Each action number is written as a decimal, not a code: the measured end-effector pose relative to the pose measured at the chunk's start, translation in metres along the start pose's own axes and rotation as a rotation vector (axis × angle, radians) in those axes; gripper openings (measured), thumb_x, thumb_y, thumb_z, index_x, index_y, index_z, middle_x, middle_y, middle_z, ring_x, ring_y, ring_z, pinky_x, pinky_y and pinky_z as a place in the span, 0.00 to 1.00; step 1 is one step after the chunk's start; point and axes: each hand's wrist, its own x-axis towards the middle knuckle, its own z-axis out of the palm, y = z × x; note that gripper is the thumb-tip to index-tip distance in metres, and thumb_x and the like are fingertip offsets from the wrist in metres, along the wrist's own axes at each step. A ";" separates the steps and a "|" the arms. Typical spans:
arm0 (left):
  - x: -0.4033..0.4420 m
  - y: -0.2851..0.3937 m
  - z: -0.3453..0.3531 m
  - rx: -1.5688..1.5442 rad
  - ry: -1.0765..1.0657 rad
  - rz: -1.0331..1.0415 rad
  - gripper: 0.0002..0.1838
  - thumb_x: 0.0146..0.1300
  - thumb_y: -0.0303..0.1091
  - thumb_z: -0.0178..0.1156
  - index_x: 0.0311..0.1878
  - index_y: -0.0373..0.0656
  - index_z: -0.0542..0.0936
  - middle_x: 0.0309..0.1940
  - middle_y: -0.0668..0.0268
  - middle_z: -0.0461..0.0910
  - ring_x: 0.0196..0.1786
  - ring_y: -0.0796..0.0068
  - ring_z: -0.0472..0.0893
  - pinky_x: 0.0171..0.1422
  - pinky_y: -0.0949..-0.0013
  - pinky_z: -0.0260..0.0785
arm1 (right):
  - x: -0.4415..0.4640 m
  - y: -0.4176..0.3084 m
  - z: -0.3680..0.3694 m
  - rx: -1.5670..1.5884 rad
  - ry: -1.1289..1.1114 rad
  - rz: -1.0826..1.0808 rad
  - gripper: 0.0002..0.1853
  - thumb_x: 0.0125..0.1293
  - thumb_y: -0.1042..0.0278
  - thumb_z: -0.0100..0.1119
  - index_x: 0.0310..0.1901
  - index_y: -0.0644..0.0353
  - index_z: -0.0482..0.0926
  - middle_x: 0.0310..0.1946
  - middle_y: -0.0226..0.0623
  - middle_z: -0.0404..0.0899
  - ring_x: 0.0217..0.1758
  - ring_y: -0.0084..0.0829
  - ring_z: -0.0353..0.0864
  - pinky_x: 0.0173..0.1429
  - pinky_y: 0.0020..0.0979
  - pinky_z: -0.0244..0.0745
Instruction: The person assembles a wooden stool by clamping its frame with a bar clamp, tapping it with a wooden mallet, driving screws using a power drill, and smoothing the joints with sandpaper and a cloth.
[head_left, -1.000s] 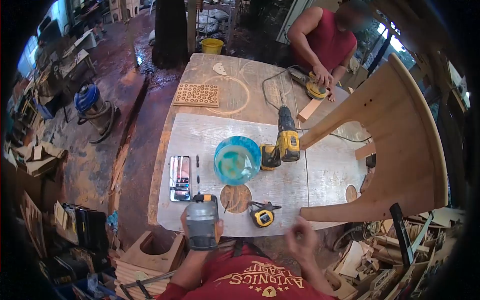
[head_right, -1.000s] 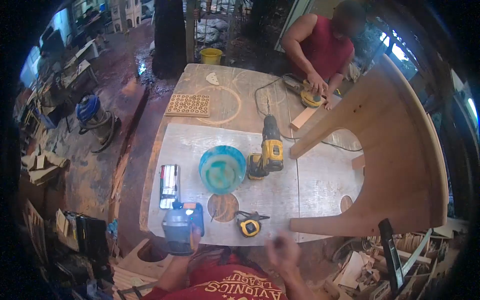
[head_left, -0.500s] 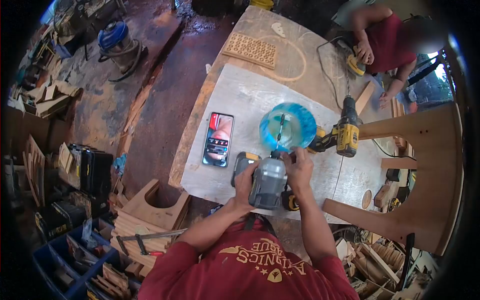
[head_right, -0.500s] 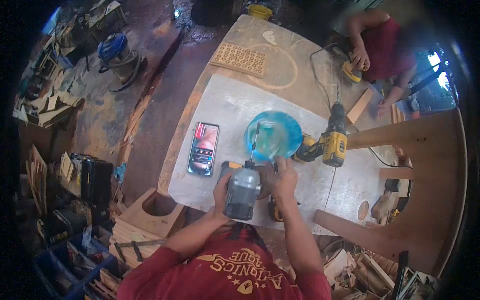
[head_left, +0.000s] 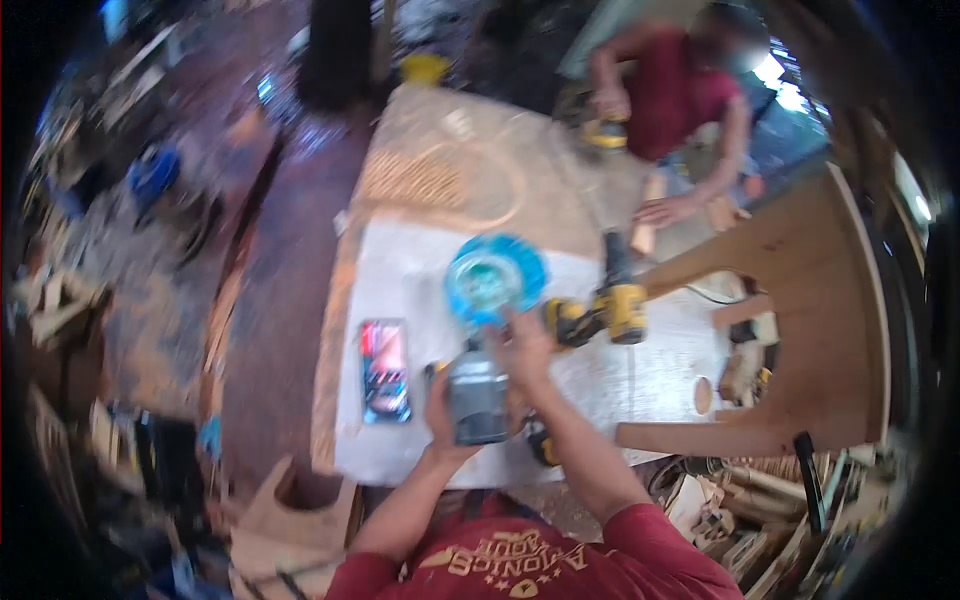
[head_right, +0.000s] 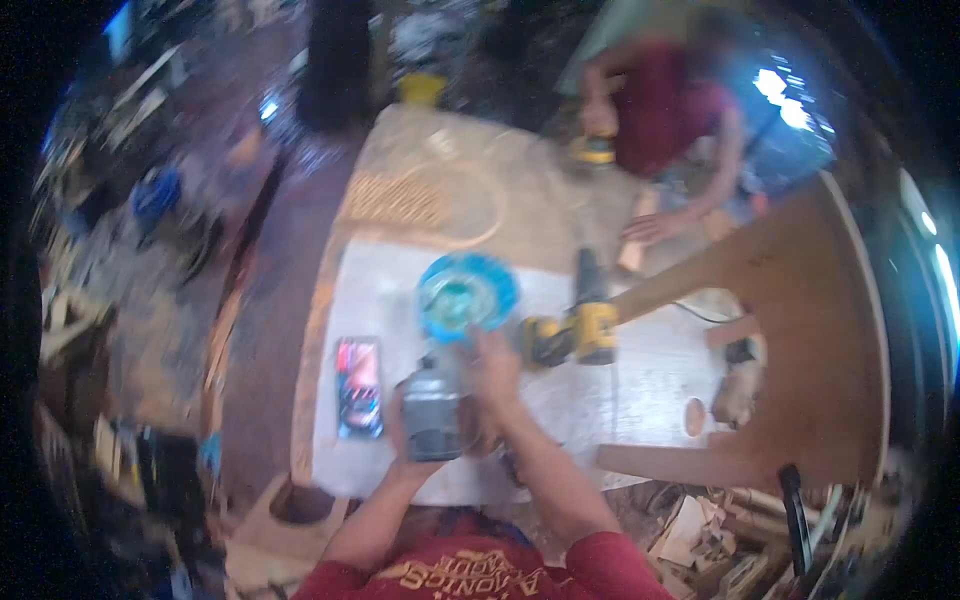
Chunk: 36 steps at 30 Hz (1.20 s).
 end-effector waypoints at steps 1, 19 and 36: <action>0.004 0.002 -0.002 0.010 0.023 0.076 0.44 0.45 0.41 0.81 0.63 0.35 0.69 0.50 0.55 0.82 0.49 0.62 0.84 0.55 0.61 0.76 | 0.000 -0.007 -0.006 -0.004 -0.077 0.061 0.23 0.55 0.63 0.74 0.53 0.57 0.81 0.37 0.41 0.81 0.28 0.36 0.83 0.34 0.38 0.79; -0.013 -0.024 -0.021 0.175 -0.129 -0.150 0.43 0.49 0.31 0.70 0.68 0.30 0.61 0.60 0.44 0.68 0.63 0.46 0.70 0.68 0.52 0.62 | -0.058 -0.062 -0.090 0.420 -0.145 0.356 0.23 0.62 0.73 0.64 0.60 0.64 0.74 0.48 0.49 0.75 0.36 0.35 0.85 0.43 0.34 0.82; 0.000 -0.005 -0.090 1.208 -0.218 -0.471 0.60 0.42 0.52 0.76 0.73 0.30 0.56 0.65 0.42 0.64 0.68 0.41 0.62 0.74 0.45 0.52 | -0.118 -0.067 -0.144 0.381 -0.116 0.234 0.20 0.61 0.74 0.64 0.56 0.62 0.77 0.51 0.47 0.74 0.33 0.29 0.85 0.42 0.32 0.80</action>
